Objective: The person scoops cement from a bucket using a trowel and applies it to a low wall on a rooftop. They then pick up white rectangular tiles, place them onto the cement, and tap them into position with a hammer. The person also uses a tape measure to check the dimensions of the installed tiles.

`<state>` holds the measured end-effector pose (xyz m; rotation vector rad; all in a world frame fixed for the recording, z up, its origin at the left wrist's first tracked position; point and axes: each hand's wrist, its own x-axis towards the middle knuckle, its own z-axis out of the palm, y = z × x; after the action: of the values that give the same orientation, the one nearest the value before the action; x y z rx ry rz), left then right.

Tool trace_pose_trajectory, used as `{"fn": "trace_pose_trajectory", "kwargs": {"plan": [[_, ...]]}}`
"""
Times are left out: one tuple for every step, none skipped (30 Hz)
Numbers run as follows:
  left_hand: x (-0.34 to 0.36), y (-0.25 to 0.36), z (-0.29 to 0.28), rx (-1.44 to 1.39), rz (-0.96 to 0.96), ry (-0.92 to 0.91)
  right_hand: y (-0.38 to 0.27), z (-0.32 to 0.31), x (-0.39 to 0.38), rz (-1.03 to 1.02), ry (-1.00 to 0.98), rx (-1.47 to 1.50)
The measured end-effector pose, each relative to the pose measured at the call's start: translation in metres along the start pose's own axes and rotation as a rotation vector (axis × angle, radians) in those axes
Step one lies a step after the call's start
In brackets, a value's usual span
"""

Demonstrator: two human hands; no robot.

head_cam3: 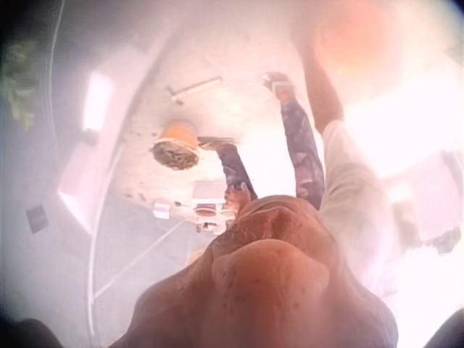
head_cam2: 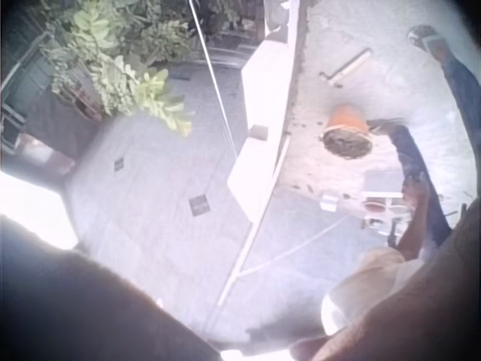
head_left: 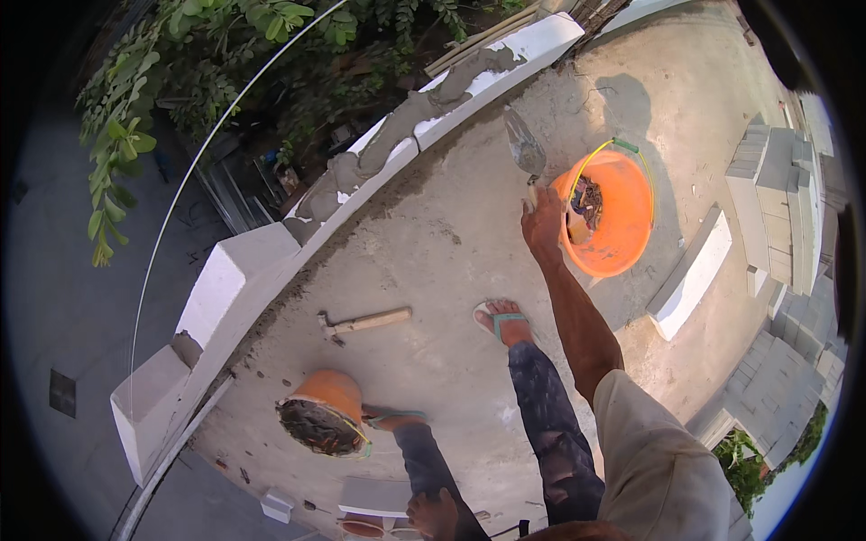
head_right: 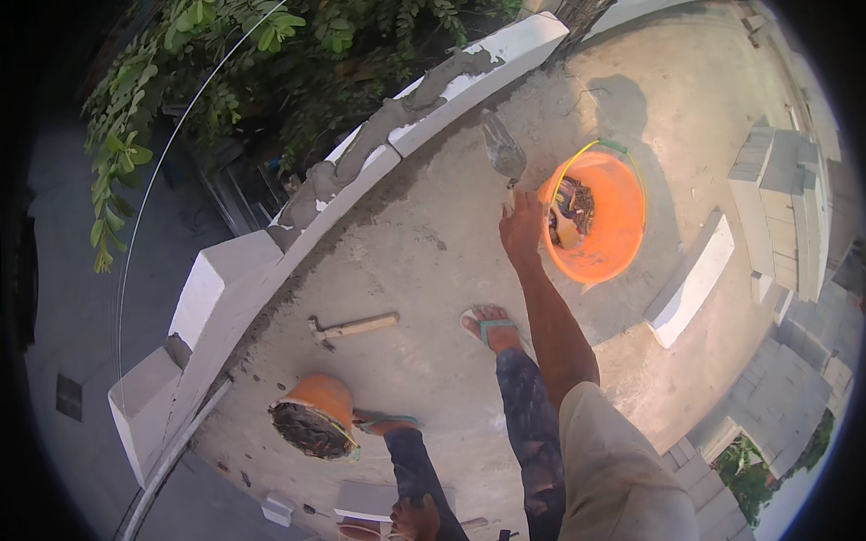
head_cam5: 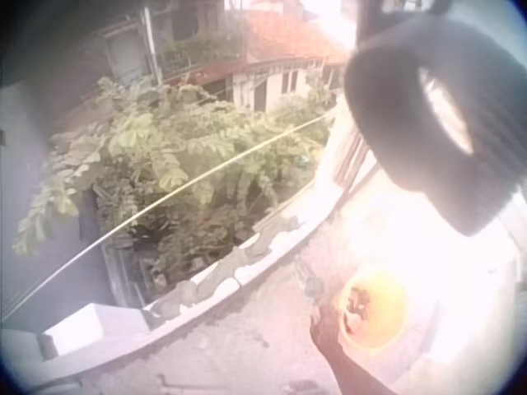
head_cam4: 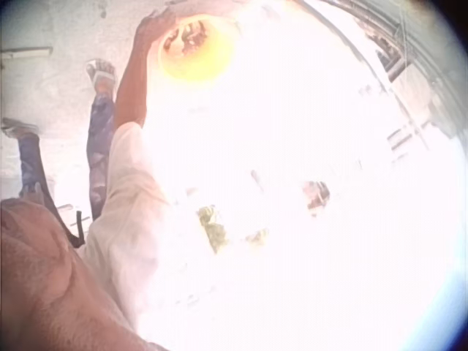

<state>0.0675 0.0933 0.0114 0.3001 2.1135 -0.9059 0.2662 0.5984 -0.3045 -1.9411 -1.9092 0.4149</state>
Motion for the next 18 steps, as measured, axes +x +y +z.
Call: {"fn": "trace_pose_trajectory", "kwargs": {"plan": [[0.004, -0.006, -0.006, -0.025, 0.036, -0.028, 0.002, -0.001, -0.036, 0.034, -0.005, 0.064], [0.004, -0.011, -0.006, -0.067, 0.049, -0.058, -0.017, -0.010, -0.071, 0.038, -0.065, 0.181], [0.008, -0.018, 0.005, -0.080, 0.048, 0.031, -0.041, -0.025, -0.104, 0.203, -0.194, 0.311], [0.017, -0.028, 0.024, -0.088, 0.053, 0.120, -0.065, -0.041, -0.141, 0.415, -0.317, 0.539], [0.032, -0.035, 0.033, -0.075, 0.089, 0.206, -0.075, -0.060, -0.173, 0.650, -0.408, 0.755], [0.036, -0.041, 0.038, -0.091, 0.089, 0.206, -0.079, -0.068, -0.192, 0.190, -0.332, 0.502], [0.041, -0.048, 0.039, -0.108, 0.083, 0.208, -0.088, -0.074, -0.223, 0.122, -0.403, 0.442], [0.042, -0.053, 0.039, -0.126, 0.081, 0.206, -0.098, -0.078, -0.255, 0.047, -0.468, 0.385], [0.043, -0.057, 0.035, -0.149, 0.077, 0.188, -0.117, -0.085, -0.293, 0.361, -0.677, 0.518], [0.043, -0.058, 0.029, -0.174, 0.065, 0.167, -0.136, -0.092, -0.311, 0.325, -0.752, 0.513], [0.040, -0.059, 0.022, -0.197, 0.044, 0.142, -0.158, -0.102, -0.326, 0.289, -0.839, 0.509], [0.043, -0.061, 0.019, -0.226, 0.041, 0.133, -0.179, -0.105, -0.338, 0.244, -0.929, 0.500], [0.048, -0.067, 0.018, -0.251, 0.030, 0.118, -0.198, -0.103, -0.347, 0.138, -0.974, 0.404], [0.050, -0.075, 0.018, -0.274, 0.001, 0.093, -0.215, -0.099, -0.355, 0.029, -1.035, 0.312], [0.052, -0.081, 0.014, -0.298, -0.018, 0.073, -0.231, -0.094, -0.364, -0.106, -1.119, 0.231], [0.060, -0.090, 0.011, -0.318, -0.054, 0.051, -0.253, -0.089, -0.370, -0.179, -1.163, 0.189], [0.069, -0.096, 0.017, -0.355, -0.049, 0.067, -0.271, -0.083, -0.374, -0.257, -1.211, 0.147], [0.078, -0.105, 0.014, -0.375, -0.040, 0.034, -0.296, -0.077, -0.378, -0.299, -1.226, 0.139]]}}
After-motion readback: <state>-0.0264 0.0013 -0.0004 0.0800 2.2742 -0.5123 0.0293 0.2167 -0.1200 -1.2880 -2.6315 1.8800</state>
